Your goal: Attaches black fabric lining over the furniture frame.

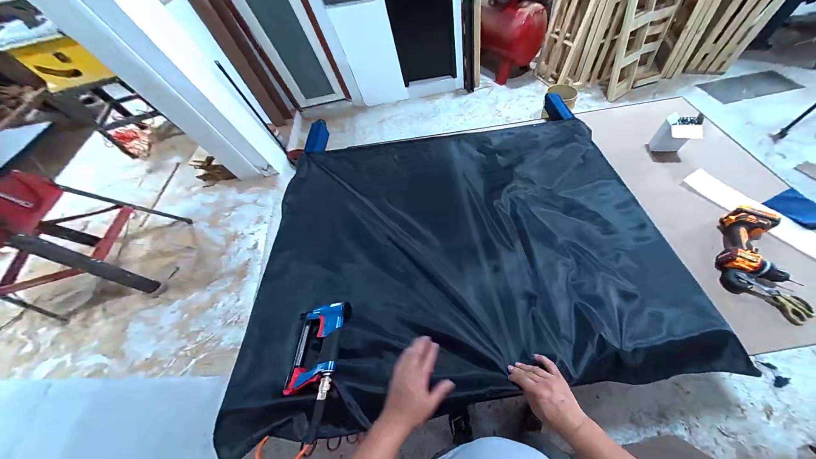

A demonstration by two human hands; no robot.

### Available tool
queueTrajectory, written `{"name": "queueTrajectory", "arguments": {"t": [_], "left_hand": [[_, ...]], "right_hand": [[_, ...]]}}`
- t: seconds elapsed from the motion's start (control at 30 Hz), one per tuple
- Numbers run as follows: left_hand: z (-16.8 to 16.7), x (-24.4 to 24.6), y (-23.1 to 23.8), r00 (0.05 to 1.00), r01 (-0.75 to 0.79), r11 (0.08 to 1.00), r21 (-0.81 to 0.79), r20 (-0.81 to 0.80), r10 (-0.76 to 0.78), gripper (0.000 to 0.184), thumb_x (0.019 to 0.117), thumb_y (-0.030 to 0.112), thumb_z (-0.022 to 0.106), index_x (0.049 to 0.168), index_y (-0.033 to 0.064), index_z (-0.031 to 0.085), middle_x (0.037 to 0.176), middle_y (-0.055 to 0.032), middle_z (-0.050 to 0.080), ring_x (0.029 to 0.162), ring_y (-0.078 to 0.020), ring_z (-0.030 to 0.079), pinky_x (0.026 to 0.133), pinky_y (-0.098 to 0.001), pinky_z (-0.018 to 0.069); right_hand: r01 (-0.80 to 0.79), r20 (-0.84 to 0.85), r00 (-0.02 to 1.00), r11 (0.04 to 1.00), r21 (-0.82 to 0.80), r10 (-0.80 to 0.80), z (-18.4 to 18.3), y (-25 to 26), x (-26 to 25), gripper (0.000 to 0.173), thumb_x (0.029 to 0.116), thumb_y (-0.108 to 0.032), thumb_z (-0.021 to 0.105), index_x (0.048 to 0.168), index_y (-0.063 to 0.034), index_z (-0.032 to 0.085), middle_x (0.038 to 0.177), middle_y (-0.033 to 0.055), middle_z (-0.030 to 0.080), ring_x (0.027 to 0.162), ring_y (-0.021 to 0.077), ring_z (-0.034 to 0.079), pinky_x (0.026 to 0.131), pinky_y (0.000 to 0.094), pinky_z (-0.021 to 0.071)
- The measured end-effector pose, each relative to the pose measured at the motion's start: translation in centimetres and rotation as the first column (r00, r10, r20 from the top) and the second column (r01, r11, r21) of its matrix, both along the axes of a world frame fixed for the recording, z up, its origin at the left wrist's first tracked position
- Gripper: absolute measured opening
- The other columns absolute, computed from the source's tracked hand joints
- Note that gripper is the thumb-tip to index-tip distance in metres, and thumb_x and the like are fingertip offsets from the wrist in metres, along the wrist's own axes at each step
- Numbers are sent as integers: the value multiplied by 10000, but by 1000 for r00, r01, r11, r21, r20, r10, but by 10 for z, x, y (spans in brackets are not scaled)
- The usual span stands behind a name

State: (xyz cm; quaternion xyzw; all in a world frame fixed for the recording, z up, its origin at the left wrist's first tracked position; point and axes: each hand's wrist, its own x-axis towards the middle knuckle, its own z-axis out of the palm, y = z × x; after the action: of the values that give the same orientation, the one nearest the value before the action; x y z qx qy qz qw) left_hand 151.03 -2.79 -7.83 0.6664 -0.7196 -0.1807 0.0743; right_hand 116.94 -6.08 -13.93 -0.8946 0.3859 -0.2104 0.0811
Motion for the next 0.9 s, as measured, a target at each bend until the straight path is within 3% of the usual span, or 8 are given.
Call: {"name": "queueTrajectory", "arguments": {"t": [0.07, 0.13, 0.2, 0.27, 0.43, 0.57, 0.67, 0.9], "left_hand": [[-14, -51, 0, 969, 241, 970, -6, -56, -241, 881, 867, 640, 702, 1557, 147, 461, 1658, -102, 354, 1557, -260, 273, 1270, -563, 202], [-33, -80, -5, 930, 363, 932, -4, -50, -363, 900, 854, 502, 778, 1576, 109, 412, 1677, -99, 316, 1571, -252, 235, 1270, -588, 160], [-52, -94, -5, 923, 380, 921, -86, -26, -384, 712, 853, 169, 757, 1510, 61, 504, 1607, -102, 444, 1525, -254, 351, 1254, -542, 253], [-58, -99, -1, 938, 334, 914, -230, -12, -346, 523, 841, -19, 649, 1358, 58, 657, 1454, -82, 616, 1416, -236, 518, 1204, -471, 386], [-49, -90, 11, 955, 271, 915, -299, -39, -295, 410, 882, -44, 550, 1225, 75, 740, 1358, -72, 687, 1338, -214, 598, 1158, -426, 453], [-48, -90, 13, 958, 273, 925, -264, -14, -286, 404, 875, -44, 564, 1227, 56, 735, 1358, -88, 685, 1329, -228, 606, 1144, -425, 467], [-45, -89, 15, 963, 254, 911, -325, -3, -269, 412, 850, -42, 578, 1212, 68, 743, 1337, -74, 698, 1310, -213, 621, 1126, -412, 488], [-65, -95, 31, 981, 189, 923, -334, 18, -194, 441, 885, -30, 544, 1272, 74, 727, 1370, -65, 680, 1329, -208, 606, 1124, -411, 492]], "right_hand": [[-46, -25, 999, 999, 7, 46, 3, -5, 1, 297, 1024, -84, 499, 1145, -221, 733, 1260, -80, 729, 1229, 110, 654, 1163, 463, 426], [-83, -40, 996, 996, 14, 83, 2, -4, 5, 280, 1018, -104, 514, 1155, -218, 730, 1286, -74, 718, 1256, 118, 640, 1169, 466, 418], [-85, -33, 996, 996, 25, 86, -3, 2, 8, 279, 1021, -114, 519, 1165, -225, 729, 1305, -76, 710, 1278, 118, 625, 1174, 465, 410], [-80, -21, 997, 997, 3, 80, -5, 4, 10, 280, 1029, -126, 519, 1181, -240, 725, 1316, -88, 703, 1300, 105, 606, 1181, 456, 401], [-158, 21, 987, 987, -31, 158, -9, -1, 17, 276, 1033, -135, 520, 1194, -224, 726, 1292, -70, 717, 1284, 117, 624, 1194, 461, 392], [-250, 30, 968, 968, 7, 249, -3, -10, 18, 274, 1046, -111, 499, 1183, -173, 728, 1267, -30, 733, 1246, 141, 658, 1190, 462, 408], [-296, 65, 953, 955, -8, 296, 6, -15, 16, 262, 1058, -115, 500, 1190, -167, 720, 1261, -23, 735, 1249, 136, 655, 1186, 422, 420], [-323, 22, 946, 944, 69, 322, -5, -15, 19, 285, 1062, -116, 470, 1185, -154, 725, 1270, -5, 732, 1251, 150, 656, 1173, 408, 433]]}}
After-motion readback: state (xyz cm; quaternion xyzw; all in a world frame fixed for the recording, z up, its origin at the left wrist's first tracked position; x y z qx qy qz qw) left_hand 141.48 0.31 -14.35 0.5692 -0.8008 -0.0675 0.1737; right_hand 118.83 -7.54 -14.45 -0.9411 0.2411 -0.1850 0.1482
